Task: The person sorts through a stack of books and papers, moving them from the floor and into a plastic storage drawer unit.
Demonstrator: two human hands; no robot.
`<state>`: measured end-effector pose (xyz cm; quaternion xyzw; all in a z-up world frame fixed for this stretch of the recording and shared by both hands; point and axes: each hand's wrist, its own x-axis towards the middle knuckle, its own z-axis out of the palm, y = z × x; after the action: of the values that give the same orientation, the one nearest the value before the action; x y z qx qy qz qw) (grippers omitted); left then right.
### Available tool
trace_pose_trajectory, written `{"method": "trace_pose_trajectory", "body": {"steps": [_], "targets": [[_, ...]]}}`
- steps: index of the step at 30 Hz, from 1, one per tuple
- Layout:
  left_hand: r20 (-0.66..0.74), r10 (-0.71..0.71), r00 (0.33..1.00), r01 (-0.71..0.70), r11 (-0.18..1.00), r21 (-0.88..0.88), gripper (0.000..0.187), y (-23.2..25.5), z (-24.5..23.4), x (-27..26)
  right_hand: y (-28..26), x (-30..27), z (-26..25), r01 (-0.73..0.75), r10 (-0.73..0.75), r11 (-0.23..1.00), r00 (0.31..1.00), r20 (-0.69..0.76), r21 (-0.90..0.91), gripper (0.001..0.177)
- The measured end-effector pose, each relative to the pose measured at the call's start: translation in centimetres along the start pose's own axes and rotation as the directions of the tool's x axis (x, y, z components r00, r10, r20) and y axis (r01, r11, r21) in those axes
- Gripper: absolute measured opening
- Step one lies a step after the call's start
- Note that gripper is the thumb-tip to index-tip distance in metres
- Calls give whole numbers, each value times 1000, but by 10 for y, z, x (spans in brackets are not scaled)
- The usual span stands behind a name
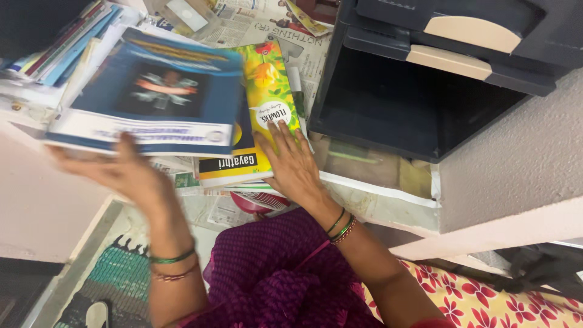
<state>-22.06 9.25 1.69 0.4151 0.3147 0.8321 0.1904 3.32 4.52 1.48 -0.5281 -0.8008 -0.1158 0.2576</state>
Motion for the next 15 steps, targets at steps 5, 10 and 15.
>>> {"method": "trace_pose_trajectory", "body": {"steps": [5,10,15], "targets": [[26,-105,994,103,993,64,87,1,65,-76,2,-6,6,-64,74,995,989,-130,78,105],[72,-218,973,221,974,-43,98,14,82,-93,4,-12,20,-132,201,954,949,-244,270,120],[119,-331,936,345,930,-124,92,27,75,-97,19,-22,45,137,-37,984,783,-621,113,98]]}}
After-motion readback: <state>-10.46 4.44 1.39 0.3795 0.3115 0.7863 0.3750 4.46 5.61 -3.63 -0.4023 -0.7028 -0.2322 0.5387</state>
